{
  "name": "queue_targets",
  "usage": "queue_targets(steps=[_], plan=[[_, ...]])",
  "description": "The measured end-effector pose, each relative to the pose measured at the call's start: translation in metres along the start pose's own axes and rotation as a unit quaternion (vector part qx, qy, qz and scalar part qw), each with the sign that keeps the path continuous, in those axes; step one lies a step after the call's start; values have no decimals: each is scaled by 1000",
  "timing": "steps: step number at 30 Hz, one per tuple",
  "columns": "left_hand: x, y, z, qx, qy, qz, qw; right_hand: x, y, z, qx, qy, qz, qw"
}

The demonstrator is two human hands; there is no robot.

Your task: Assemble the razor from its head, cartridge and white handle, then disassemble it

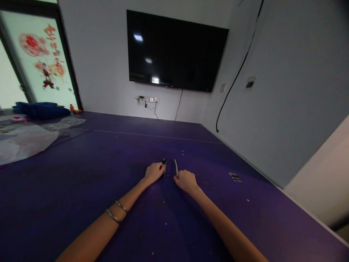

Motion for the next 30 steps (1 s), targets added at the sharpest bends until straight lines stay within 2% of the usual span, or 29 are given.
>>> queue_targets(steps=[13, 18, 23, 30], plan=[[-1, -1, 4, -3, -6, 5, 1000, -6, -1, 3, 5, -15, 24, 1000], [-1, -1, 3, -2, -6, 6, 1000, 4, -1, 1, 6, -31, 33, 999], [-1, -1, 1, -2, -4, 11, 1000, 42, 2, -11, 28, -61, 57, 996], [-1, -3, 0, 3, -8, 33, 999, 145, 20, -38, 68, -68, 179, 979]])
Point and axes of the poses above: each hand's wrist, its own y-axis away from the middle knuckle, its own z-axis out of the palm, x = y × z, the point moved 5 cm from there along -y, towards the middle knuckle, and after that the axes turned 5 degrees about -y, right-handed, at the moved point
